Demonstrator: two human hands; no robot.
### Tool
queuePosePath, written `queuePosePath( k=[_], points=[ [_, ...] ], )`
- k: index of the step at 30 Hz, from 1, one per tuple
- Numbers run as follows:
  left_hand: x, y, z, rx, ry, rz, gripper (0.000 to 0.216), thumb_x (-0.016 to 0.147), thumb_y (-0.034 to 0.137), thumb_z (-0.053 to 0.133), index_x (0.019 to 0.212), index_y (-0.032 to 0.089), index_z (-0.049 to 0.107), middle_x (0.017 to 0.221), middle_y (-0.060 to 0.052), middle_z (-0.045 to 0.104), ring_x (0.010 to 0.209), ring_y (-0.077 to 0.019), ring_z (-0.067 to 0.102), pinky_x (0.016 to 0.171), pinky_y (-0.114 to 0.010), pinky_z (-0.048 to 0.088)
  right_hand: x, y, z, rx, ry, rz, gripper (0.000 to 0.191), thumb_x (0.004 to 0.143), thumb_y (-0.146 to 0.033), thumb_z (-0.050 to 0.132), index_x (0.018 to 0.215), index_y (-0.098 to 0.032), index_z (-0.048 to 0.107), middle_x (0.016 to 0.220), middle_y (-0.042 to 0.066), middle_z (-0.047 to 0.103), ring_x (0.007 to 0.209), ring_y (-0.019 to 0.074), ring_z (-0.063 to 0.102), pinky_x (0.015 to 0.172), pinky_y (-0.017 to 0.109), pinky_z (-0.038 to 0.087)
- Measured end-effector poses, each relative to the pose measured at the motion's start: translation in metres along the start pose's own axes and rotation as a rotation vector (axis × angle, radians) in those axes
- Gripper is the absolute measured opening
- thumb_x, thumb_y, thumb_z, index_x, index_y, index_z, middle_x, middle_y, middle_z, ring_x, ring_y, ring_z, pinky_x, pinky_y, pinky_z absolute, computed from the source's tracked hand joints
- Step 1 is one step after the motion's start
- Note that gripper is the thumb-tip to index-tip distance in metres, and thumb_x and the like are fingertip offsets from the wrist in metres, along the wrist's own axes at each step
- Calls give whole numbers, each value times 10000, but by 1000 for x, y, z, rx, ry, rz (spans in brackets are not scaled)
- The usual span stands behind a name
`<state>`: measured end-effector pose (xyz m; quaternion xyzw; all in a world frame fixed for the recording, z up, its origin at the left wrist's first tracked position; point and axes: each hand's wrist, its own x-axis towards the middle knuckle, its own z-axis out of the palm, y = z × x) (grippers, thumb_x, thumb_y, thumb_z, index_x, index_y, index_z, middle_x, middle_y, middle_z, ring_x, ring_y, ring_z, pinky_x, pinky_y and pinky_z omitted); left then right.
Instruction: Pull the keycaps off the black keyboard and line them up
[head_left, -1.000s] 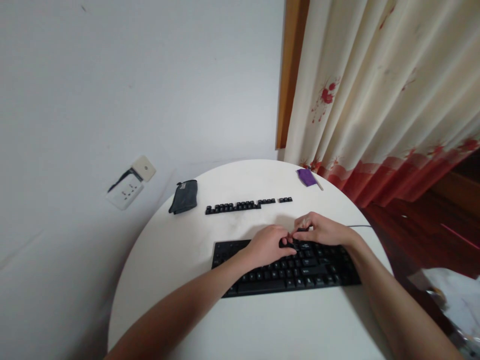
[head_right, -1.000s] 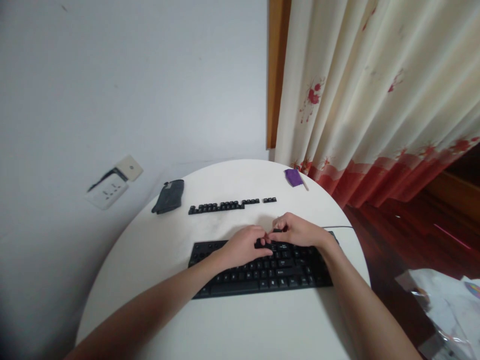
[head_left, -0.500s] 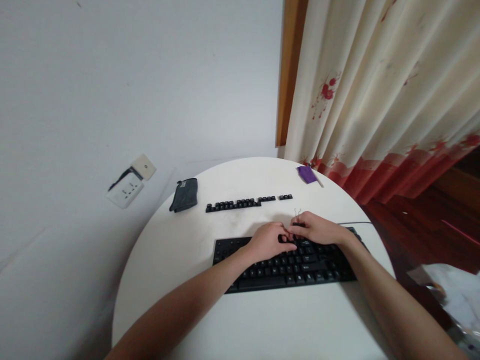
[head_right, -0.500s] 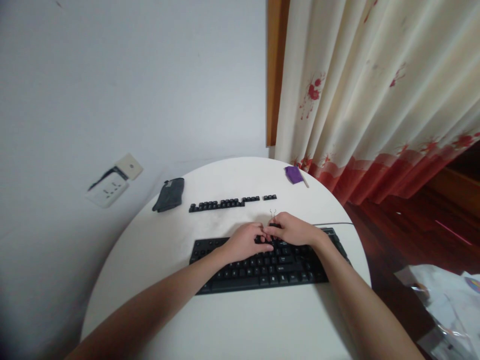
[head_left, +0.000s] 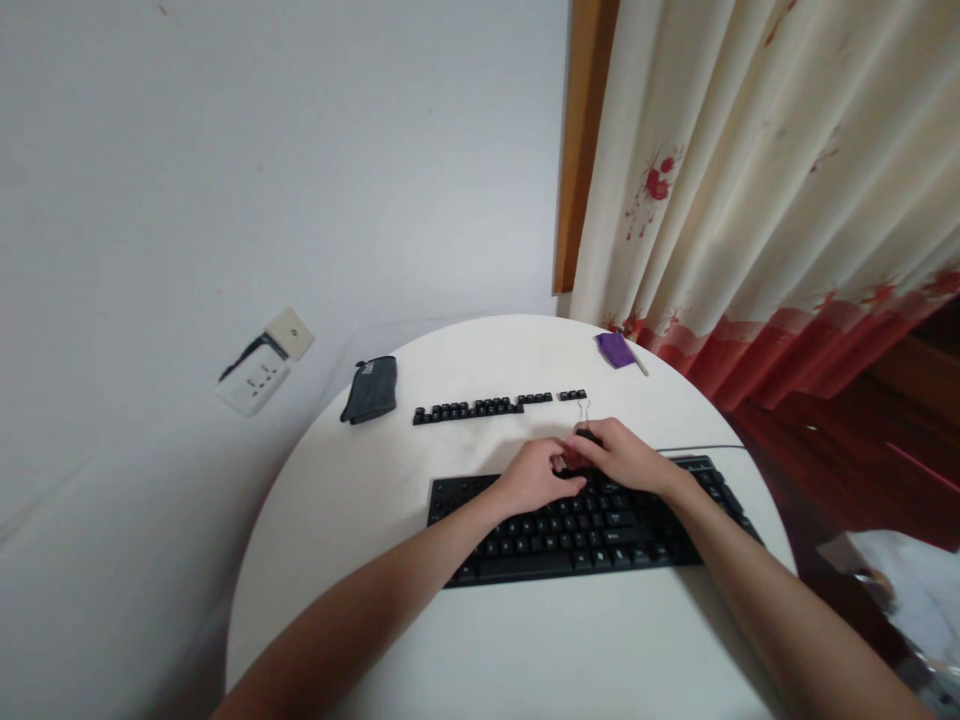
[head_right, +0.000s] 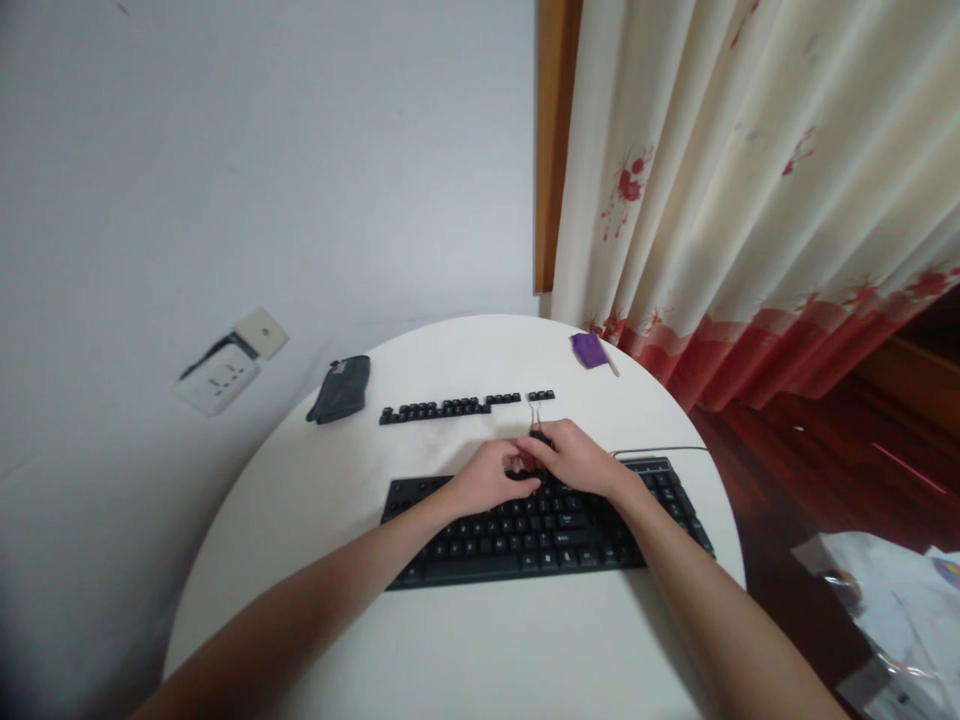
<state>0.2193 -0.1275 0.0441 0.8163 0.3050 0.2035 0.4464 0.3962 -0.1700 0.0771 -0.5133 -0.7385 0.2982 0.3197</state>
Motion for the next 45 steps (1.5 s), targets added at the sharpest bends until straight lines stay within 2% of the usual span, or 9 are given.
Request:
queuePosePath(
  k=[5,10,13,18,24,30,38,41,45],
  points=[
    [2,1,-1,-76,129,22,134,728,198,695,846,135,679,802,-34,693,696,-130,596,652,-244,482,3,5,2,37,128,46,363,985,-406,450,756,-182,620,721,31,679,695,176,624,683,278,463],
    [2,3,-4,27,252,19,204,720,151,685,922,162,656,855,-29,691,741,-141,610,692,-259,502,5,14,2,242,57,167,424,986,-487,410,807,-167,623,713,50,695,649,176,674,584,263,501],
    [0,3,-6,112,245,96,273,749,117,655,1009,186,612,933,-26,679,806,-150,617,762,-278,514,5,14,3,231,82,157,434,980,-487,428,767,-164,626,680,51,687,628,177,671,592,269,506],
    [-4,4,-9,363,178,267,189,860,123,595,1021,221,618,1036,-31,644,1008,-189,596,940,-335,482,5,10,4,103,129,109,449,995,-422,426,673,-176,619,626,38,668,605,162,633,644,265,481],
    [-8,9,-13,545,159,370,158,903,167,598,1051,210,631,1113,-45,607,1060,-214,542,973,-387,467,6,11,7,107,135,131,455,982,-440,459,649,-173,616,587,28,670,574,153,629,627,245,464],
    [-10,17,-15,551,176,380,120,893,193,624,1009,207,653,1124,-51,596,1093,-235,488,972,-406,446,9,16,12,208,184,258,503,953,-493,477,588,-171,607,490,21,621,469,145,587,513,237,444],
    [-10,22,-15,472,240,367,144,853,208,694,992,237,668,1106,-30,603,1095,-219,490,986,-393,408,11,17,14,390,216,306,474,926,-496,499,599,-167,598,465,19,612,429,138,585,459,228,448],
    [5,20,-32,463,340,317,160,824,214,729,973,259,695,1112,-24,592,1100,-214,488,1016,-391,392,14,20,14,479,260,360,471,934,-501,477,622,-165,588,501,39,643,423,133,596,434,221,438],
    [36,5,-65,569,441,151,103,768,250,785,858,285,750,1231,-15,549,1144,-243,458,1026,-430,371,16,26,10,484,367,354,473,935,-507,478,638,-155,590,553,64,673,451,131,625,424,207,431]
  ],
)
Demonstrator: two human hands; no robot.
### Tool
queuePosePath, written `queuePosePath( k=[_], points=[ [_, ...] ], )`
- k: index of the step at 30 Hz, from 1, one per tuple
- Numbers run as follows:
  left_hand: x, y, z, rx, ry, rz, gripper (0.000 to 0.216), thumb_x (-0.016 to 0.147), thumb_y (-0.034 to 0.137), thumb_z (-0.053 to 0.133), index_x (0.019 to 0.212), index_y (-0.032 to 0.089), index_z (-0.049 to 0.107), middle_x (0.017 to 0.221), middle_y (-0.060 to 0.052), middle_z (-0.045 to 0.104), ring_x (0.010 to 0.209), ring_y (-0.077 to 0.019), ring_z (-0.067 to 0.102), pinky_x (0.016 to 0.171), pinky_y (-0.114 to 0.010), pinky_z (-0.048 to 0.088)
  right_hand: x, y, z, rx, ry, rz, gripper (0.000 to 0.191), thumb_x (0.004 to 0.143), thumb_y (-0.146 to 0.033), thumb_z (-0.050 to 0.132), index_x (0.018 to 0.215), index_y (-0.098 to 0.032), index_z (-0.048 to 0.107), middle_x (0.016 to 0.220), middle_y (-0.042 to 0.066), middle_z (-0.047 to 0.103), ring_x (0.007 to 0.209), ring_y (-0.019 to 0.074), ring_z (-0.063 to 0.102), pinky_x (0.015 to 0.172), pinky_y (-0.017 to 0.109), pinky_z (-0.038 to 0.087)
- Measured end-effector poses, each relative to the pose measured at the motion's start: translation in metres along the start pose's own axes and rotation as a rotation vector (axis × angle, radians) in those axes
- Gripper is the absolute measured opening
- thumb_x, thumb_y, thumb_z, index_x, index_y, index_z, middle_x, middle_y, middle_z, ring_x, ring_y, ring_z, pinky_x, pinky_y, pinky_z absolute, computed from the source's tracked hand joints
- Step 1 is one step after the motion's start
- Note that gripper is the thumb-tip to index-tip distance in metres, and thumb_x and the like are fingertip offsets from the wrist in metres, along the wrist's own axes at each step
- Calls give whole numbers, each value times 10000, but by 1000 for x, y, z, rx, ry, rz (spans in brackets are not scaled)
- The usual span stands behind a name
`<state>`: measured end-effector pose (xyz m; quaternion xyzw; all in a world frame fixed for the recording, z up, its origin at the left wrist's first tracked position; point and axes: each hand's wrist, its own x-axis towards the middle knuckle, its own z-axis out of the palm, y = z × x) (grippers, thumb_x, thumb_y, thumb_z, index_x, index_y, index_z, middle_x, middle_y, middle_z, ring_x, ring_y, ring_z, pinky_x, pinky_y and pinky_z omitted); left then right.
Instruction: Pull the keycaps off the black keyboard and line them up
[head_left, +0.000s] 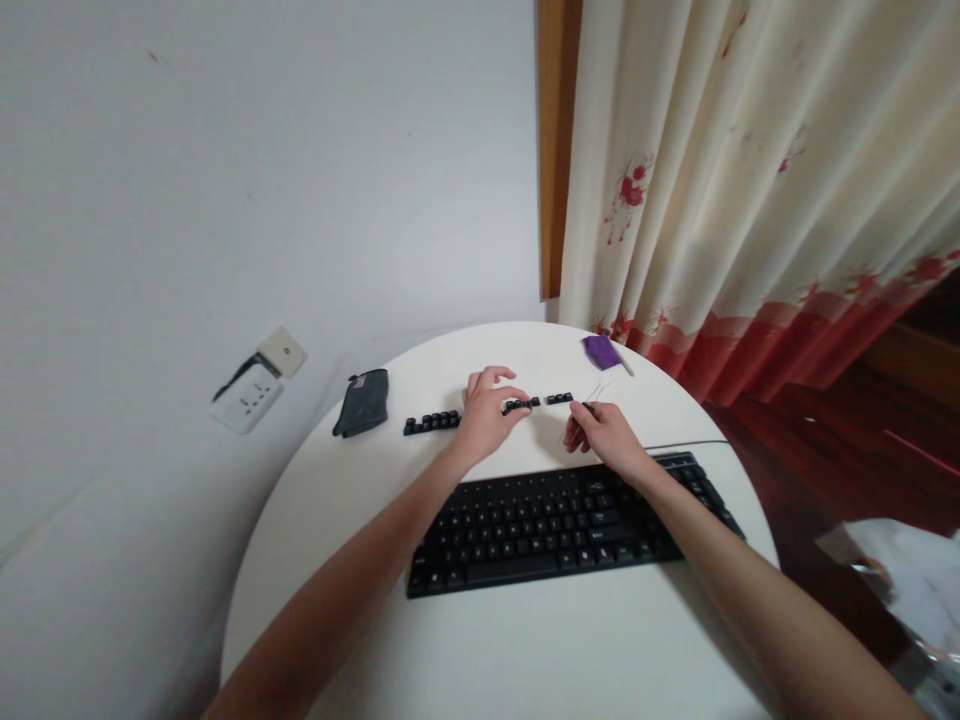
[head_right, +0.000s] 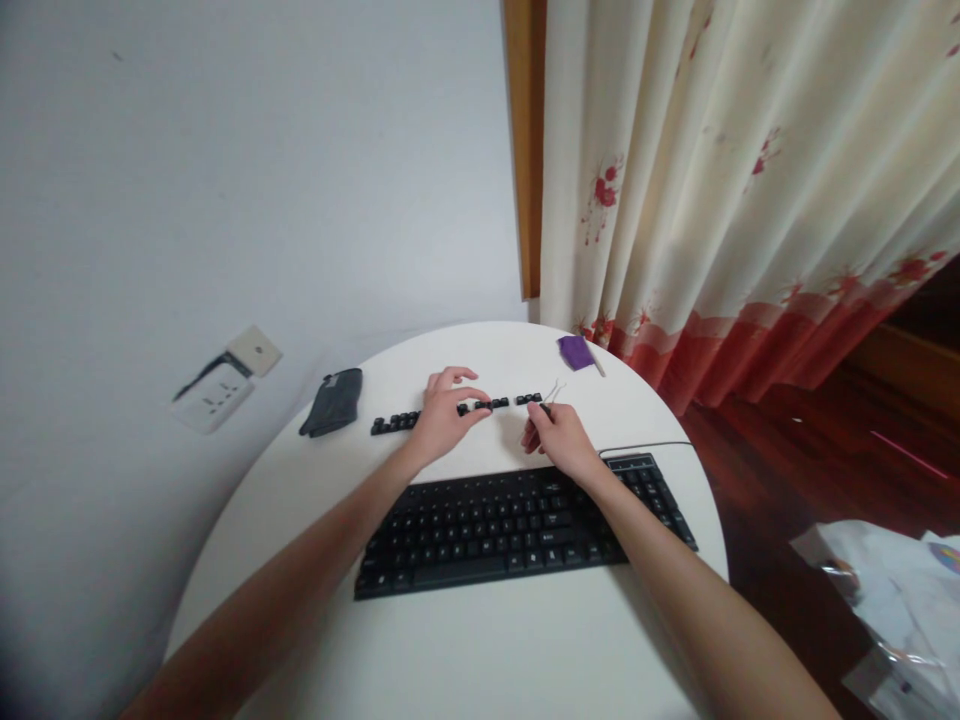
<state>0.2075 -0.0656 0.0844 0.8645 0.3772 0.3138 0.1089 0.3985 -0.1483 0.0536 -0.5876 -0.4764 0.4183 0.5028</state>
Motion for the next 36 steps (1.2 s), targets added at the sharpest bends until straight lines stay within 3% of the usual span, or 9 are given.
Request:
queuePosePath(
  k=[5,12,20,36],
  points=[
    [11,-30,20,134,-103,-32,74,765,286,787,836,291,768,1274,-24,549,1213,-282,415,996,-466,364,2,0,-3,-23,31,-6,447,943,-472,475,647,-156,586,565,70,682,450,128,626,423,205,431],
    [-4,-46,40,145,-80,-52,78,768,290,781,845,298,771,1265,-20,555,1193,-280,429,985,-469,362,4,3,-3,-48,21,-15,421,943,-464,476,667,-164,581,563,56,672,464,137,629,436,216,437],
    [-5,-47,40,162,-78,-54,116,761,288,780,875,287,759,1266,-26,542,1185,-275,431,1018,-460,346,3,2,-5,-65,43,-40,404,953,-433,462,684,-160,588,582,67,687,473,139,630,455,222,451],
    [-7,-40,39,223,-38,-101,424,755,261,749,1160,286,627,1258,-48,522,1172,-276,437,966,-433,362,1,1,-3,-54,25,-49,446,930,-514,486,679,-161,595,576,72,685,478,147,624,464,239,451]
  ],
)
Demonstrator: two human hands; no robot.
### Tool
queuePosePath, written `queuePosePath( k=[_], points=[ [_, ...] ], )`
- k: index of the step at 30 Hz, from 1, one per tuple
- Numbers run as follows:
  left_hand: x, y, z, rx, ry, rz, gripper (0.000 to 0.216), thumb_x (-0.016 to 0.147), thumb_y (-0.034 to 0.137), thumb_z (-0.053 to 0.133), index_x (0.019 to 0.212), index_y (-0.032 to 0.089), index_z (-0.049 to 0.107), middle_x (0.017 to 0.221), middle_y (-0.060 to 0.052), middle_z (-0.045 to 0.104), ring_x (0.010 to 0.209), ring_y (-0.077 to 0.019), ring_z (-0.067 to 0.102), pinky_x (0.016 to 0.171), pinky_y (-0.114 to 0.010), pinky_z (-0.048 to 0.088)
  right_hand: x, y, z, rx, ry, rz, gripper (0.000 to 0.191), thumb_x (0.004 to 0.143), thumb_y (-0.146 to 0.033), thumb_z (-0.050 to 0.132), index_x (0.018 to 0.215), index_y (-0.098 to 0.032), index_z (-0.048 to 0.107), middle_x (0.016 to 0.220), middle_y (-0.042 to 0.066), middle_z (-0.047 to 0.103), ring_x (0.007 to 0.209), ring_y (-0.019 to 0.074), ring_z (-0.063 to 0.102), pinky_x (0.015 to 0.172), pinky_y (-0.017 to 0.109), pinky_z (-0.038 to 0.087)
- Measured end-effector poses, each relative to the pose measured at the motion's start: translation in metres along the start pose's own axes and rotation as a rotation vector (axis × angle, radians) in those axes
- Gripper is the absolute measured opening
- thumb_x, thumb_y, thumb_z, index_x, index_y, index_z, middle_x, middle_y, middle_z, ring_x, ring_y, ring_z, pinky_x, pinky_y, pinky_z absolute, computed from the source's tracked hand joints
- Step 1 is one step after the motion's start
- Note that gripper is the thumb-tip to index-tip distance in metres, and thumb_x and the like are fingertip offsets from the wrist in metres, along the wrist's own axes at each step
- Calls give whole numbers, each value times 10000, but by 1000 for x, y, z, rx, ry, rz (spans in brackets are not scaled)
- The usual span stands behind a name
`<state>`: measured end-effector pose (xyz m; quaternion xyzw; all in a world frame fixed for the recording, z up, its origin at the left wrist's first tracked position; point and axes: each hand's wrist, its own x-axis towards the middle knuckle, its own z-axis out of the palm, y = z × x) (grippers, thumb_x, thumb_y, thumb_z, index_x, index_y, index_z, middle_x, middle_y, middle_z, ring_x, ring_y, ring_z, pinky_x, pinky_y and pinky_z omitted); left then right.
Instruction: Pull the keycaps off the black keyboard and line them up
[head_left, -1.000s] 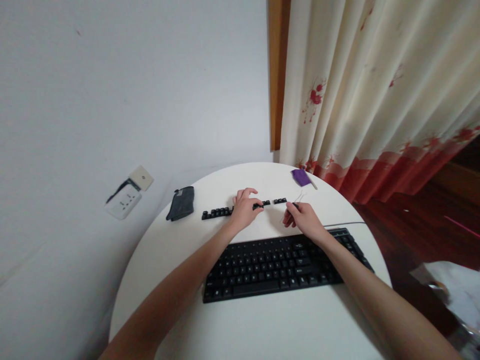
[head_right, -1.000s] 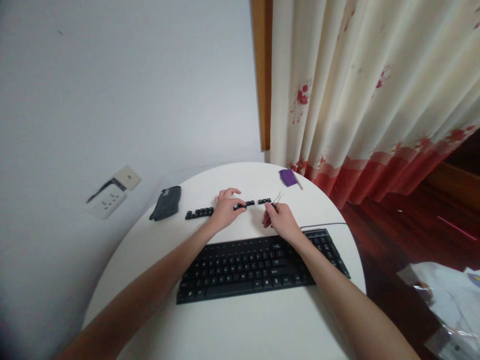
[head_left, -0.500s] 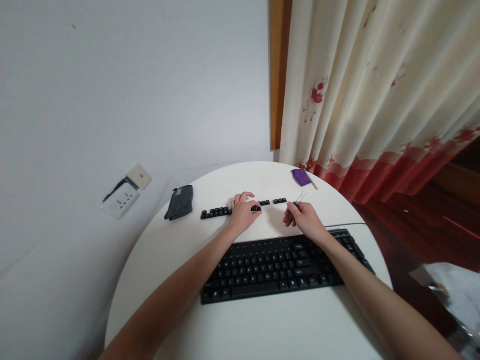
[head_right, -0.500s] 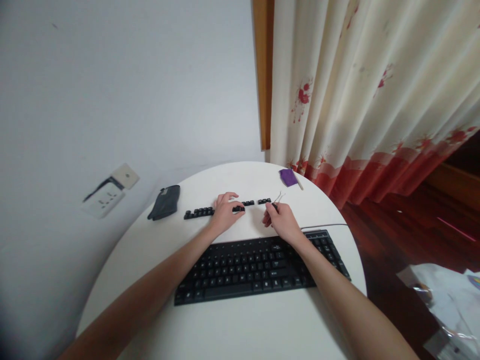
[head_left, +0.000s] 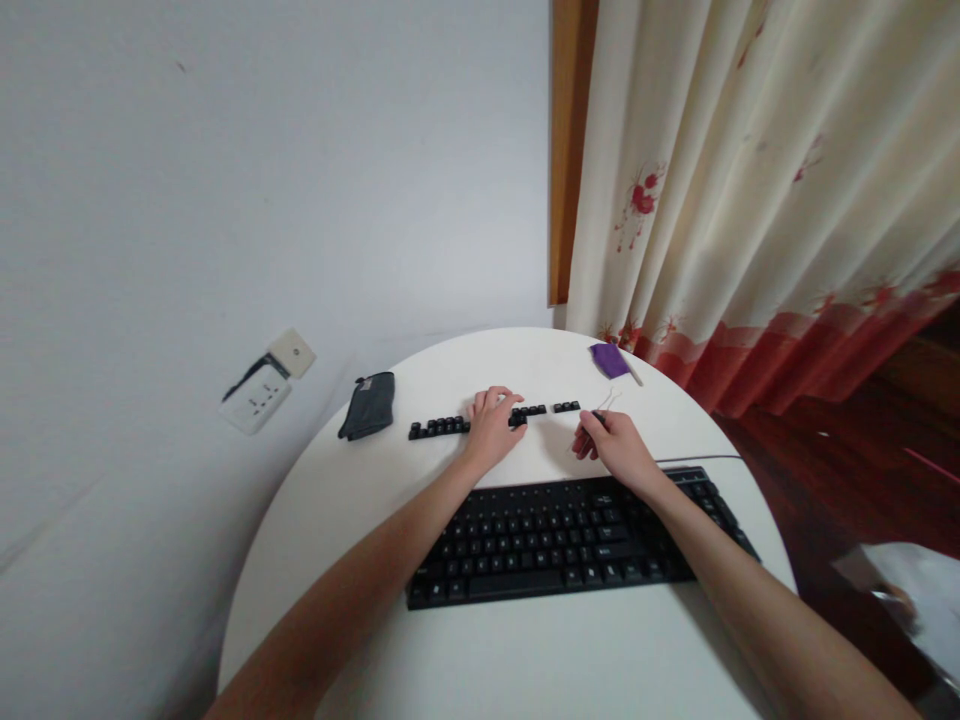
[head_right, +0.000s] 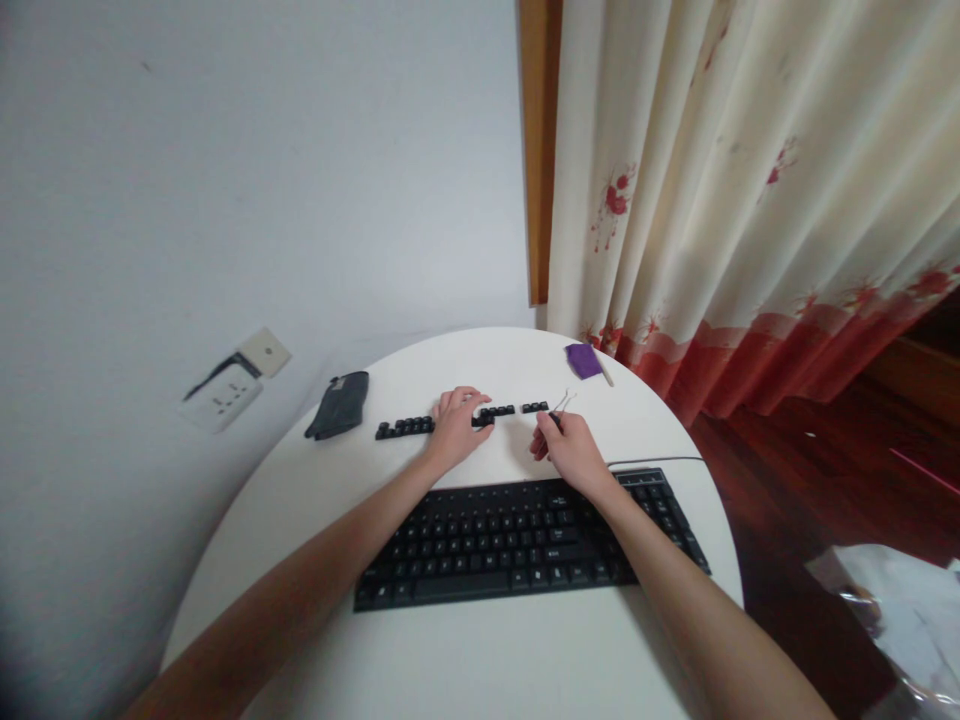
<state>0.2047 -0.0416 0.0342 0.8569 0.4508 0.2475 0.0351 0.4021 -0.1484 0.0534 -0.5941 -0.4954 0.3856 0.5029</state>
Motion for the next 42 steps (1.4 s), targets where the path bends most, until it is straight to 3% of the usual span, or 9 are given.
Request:
queuePosePath(
  k=[10,22,42],
  points=[
    [0,1,-1,23,-18,-26,429,770,300,735,1180,280,611,1261,-63,525,1177,-286,435,965,-435,352,-1,-1,-1,2,3,4,442,927,-511,491,680,-160,597,576,73,689,475,144,626,458,233,448],
    [-1,-9,-13,45,-61,-27,596,728,264,737,1287,308,538,1335,-67,470,1220,-313,403,966,-451,354,2,2,-3,1,5,6,447,925,-525,491,685,-163,597,577,71,691,476,143,626,458,233,447],
    [2,-16,-8,49,-79,-54,592,733,249,728,1291,309,538,1327,-64,478,1191,-302,420,924,-427,359,1,2,-3,-36,-8,18,439,940,-495,473,677,-165,593,590,78,698,485,148,633,461,238,459]
  ],
)
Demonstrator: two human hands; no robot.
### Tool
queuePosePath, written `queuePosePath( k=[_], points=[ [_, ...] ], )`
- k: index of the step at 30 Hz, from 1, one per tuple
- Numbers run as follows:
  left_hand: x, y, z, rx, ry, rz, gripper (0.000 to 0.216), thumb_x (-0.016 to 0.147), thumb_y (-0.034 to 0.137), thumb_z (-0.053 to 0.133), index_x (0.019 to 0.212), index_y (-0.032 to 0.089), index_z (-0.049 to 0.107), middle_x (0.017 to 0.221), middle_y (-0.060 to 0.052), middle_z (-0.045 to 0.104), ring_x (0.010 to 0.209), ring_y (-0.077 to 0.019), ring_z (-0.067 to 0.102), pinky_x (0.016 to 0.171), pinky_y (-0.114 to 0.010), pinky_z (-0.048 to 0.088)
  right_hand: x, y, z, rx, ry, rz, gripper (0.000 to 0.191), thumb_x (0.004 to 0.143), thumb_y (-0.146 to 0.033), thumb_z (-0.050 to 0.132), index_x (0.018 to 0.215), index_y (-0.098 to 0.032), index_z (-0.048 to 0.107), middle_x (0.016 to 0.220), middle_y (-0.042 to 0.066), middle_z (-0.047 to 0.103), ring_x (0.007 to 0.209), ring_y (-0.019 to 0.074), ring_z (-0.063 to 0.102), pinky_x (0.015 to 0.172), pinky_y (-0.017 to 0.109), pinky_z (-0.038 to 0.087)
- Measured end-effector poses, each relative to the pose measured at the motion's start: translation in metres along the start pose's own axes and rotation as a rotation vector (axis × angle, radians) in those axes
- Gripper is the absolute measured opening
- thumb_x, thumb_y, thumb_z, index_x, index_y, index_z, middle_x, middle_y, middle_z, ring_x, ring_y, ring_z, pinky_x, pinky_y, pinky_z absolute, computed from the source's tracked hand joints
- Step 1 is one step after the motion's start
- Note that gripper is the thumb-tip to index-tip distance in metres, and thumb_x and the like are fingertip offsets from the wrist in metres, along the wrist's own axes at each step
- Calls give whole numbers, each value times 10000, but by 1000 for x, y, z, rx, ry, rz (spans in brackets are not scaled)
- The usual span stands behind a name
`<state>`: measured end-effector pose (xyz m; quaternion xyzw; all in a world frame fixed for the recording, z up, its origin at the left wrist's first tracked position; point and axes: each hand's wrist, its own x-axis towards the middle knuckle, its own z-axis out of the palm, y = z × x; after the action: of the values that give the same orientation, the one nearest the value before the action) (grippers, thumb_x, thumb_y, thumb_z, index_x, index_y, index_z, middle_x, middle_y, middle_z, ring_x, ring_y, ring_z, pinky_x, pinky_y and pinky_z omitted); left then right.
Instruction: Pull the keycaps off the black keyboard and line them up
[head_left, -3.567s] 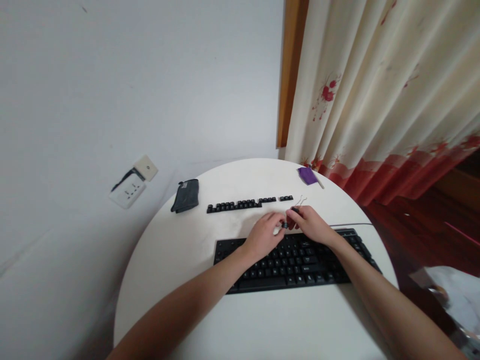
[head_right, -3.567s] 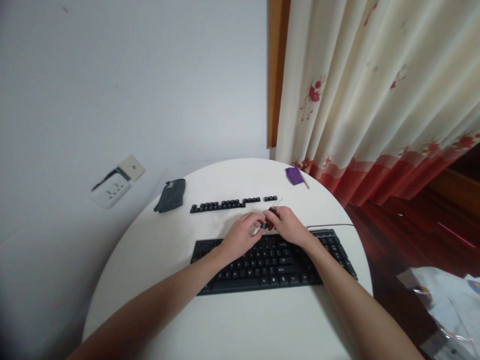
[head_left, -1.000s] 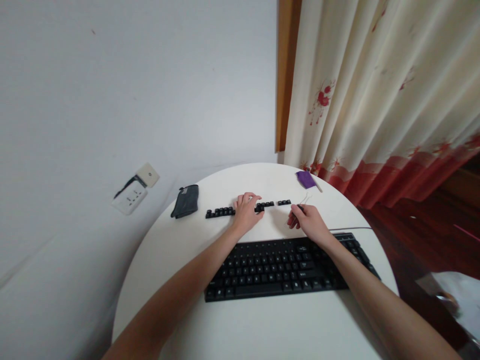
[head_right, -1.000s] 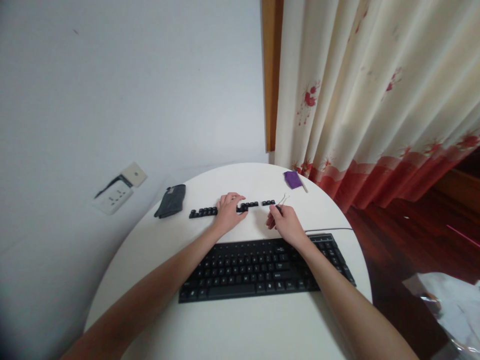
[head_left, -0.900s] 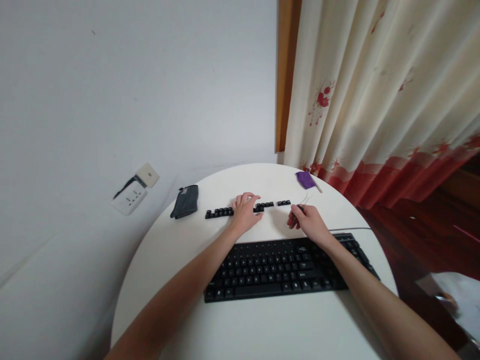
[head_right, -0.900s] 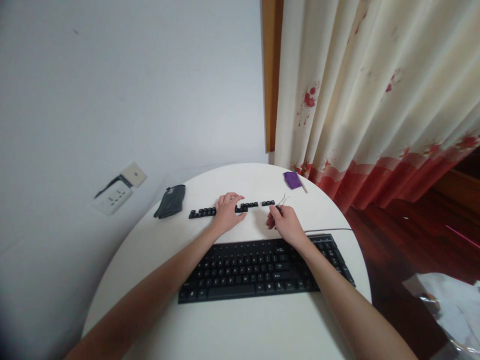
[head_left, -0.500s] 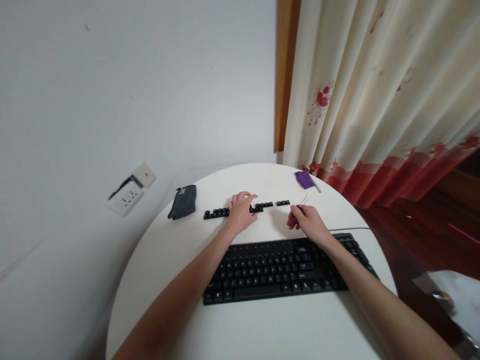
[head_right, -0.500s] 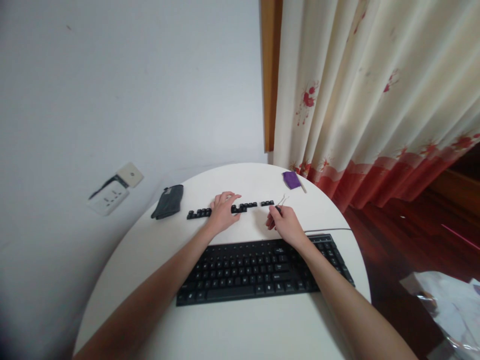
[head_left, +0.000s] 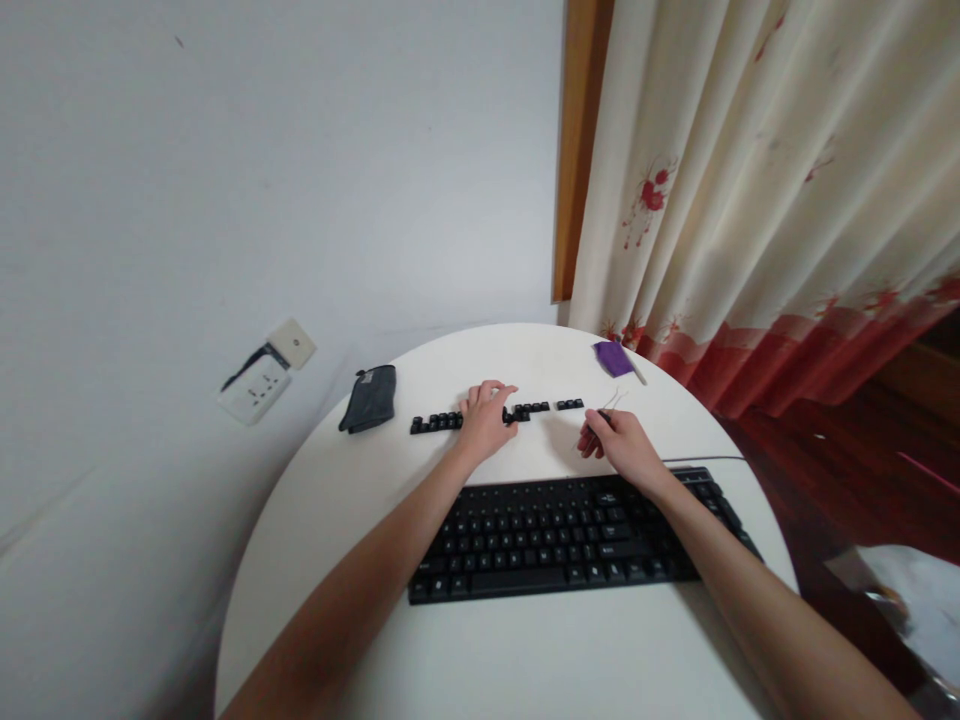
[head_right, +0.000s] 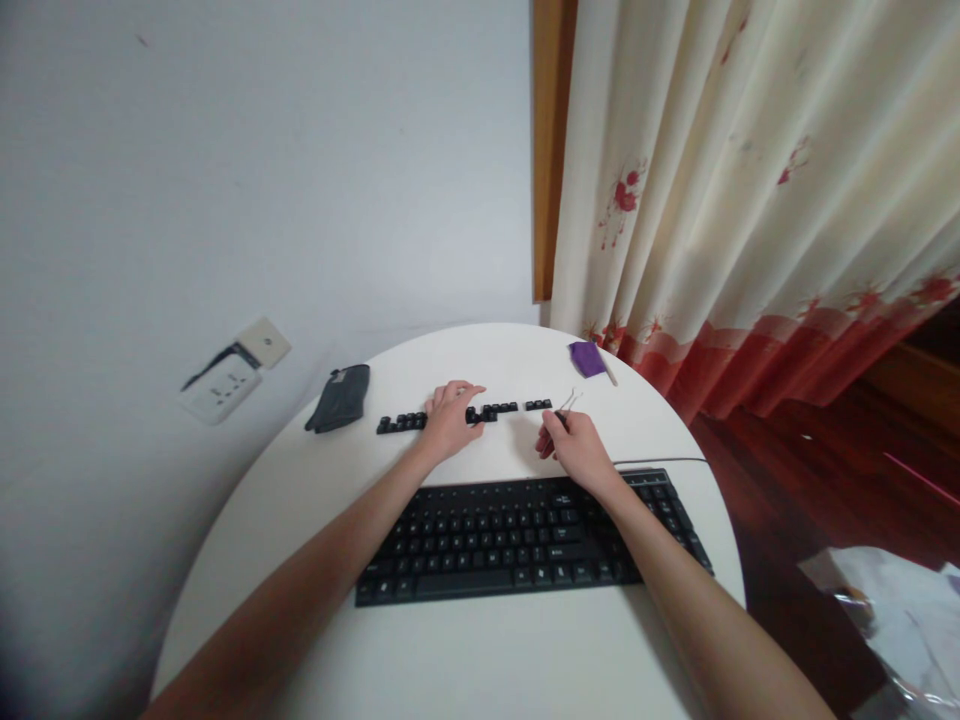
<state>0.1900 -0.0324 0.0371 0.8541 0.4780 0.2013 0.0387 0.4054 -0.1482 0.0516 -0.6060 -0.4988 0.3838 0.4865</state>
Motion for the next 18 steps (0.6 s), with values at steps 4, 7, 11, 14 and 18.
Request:
queuePosePath(
  k=[4,7,11,14,18],
  points=[
    [0,-1,1,-1,-2,-3,583,738,254,727,1288,316,541,1324,-63,482,1186,-298,425,930,-426,355,-1,-2,0,-4,-1,2,424,947,-465,464,678,-163,593,597,78,698,489,144,635,468,234,458],
    [-1,0,0,-9,-3,4,589,734,260,734,1287,311,539,1322,-61,484,1192,-298,424,944,-431,352,-1,-3,-1,-6,1,6,421,946,-465,466,685,-161,596,602,75,698,493,141,637,471,232,455],
    [-2,3,-3,-39,7,33,566,749,266,727,1284,299,544,1311,-62,500,1192,-291,434,958,-428,355,0,-3,-2,-6,8,0,423,943,-474,467,687,-162,594,598,69,694,490,141,633,472,233,447],
    [0,6,-10,-81,29,88,497,807,268,677,1286,280,546,1291,-60,532,1196,-274,446,966,-418,363,1,-2,-4,-11,21,-15,421,940,-480,470,692,-163,593,598,67,691,491,145,633,476,238,444],
    [1,16,-26,-140,-88,217,352,886,268,591,1237,246,583,1214,-54,604,1160,-253,498,984,-412,370,4,-2,-8,-43,73,-30,423,944,-470,458,688,-161,594,598,72,688,501,156,640,494,249,447]
  ],
)
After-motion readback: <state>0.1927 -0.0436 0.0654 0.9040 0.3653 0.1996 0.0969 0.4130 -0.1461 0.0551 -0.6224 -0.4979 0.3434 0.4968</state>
